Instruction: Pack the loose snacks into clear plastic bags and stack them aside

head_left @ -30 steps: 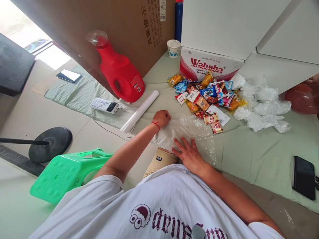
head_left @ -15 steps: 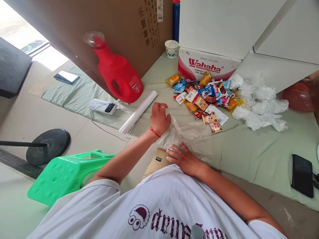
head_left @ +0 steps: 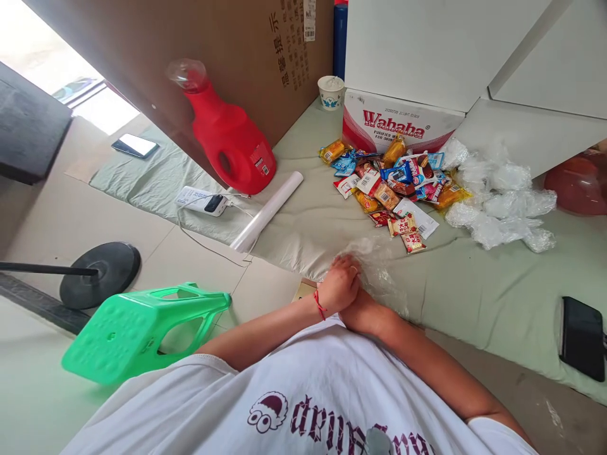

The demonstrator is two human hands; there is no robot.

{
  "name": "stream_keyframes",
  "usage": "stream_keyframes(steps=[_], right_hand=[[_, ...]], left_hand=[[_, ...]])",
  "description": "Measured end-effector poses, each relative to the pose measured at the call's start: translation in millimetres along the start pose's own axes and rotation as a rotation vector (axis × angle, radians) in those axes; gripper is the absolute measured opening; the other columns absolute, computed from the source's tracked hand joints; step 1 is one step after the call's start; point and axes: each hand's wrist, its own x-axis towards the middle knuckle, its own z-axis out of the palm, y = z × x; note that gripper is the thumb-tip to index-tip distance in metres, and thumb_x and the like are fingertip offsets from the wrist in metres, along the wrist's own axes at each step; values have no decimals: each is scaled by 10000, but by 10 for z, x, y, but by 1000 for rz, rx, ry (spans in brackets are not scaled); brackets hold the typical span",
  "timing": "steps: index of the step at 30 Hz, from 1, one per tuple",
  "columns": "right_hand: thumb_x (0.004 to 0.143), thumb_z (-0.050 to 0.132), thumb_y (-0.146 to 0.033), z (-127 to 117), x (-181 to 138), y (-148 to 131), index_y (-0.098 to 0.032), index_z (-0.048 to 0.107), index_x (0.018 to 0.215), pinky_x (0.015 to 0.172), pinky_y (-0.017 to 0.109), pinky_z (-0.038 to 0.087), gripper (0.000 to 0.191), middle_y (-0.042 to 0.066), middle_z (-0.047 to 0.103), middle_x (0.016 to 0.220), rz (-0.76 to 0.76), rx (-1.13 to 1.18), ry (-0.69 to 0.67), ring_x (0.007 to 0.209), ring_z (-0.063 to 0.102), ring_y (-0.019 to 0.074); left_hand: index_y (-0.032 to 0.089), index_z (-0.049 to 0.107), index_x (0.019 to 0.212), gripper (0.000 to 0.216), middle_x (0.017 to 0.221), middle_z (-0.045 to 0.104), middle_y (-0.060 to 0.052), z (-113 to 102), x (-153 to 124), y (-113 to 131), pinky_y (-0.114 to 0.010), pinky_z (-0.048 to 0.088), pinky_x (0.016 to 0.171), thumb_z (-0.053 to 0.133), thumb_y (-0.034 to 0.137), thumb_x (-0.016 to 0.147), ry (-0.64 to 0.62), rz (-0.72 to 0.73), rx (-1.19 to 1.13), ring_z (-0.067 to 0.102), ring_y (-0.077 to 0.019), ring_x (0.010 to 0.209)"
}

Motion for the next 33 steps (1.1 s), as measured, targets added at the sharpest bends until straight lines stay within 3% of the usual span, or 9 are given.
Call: stream_keyframes(steps=[4,7,9,13,15,18,21,27,33], right_hand=[[906,493,-64,-138,-67,-86,-253,645,1387,1228,481,321,538,55,635,1439,-123,-5,-32,1395,501,260],[937,526,-160,-289,-228,-40,-266,697,1305,1154,436,420,420,51,697,1324,-138,121,-3,1291,569,249],[992,456,-226,-407,-347,103,-258,703,1276,1061,409,495,377,67,725,1215,16,202,191,1157,631,231],[1010,470,-467,-603,-380,531,-152,576,1403,1033,510,474,515,199,643,1270,628,35,794,1188,574,322],[947,557,-570,-632,-283,702,-111,594,1358,1014,515,459,617,213,661,1189,749,-52,758,1159,567,347],[967,509,-526,-606,-146,847,-170,713,1083,863,381,481,426,123,715,934,765,-13,586,951,623,277],[984,433,-490,-593,-173,934,-189,713,917,715,301,439,416,77,714,810,799,86,701,751,616,213],[901,536,-574,-630,-585,1047,-181,691,841,614,269,413,427,-11,595,580,854,321,944,563,526,162],[869,558,-594,-483,-1105,1059,-199,714,833,587,290,424,426,-10,602,566,926,355,761,541,538,178]], left_hand=[[186,706,1170,384,1406,661,-122,65,126,-232,-585,326,1239,359,250,1016,107,-109,33,442,-294,1482],[198,676,1248,378,1476,612,-118,111,164,-307,-595,253,1265,381,278,1024,156,-157,78,411,-270,1509],[197,654,1293,381,1518,573,-127,155,172,-322,-616,199,1274,405,289,1020,152,-143,123,393,-273,1521],[211,575,1420,433,1593,479,-137,237,160,-309,-659,36,1279,411,314,1033,136,-3,225,335,-279,1552],[222,533,1471,461,1611,450,-138,257,149,-306,-670,-33,1269,401,325,1042,132,56,264,325,-279,1556],[243,483,1523,495,1620,437,-130,240,142,-331,-690,-93,1247,393,344,1047,147,69,297,319,-289,1558],[284,441,1561,525,1621,439,-117,181,148,-385,-704,-101,1236,396,366,1044,161,16,304,309,-311,1561],[311,427,1571,536,1607,463,-111,84,208,-462,-733,-97,1220,386,404,1045,136,-88,292,314,-332,1555],[297,441,1567,543,1622,433,-115,-23,181,-527,-740,-106,1210,355,446,1052,93,-128,287,330,-338,1546]])
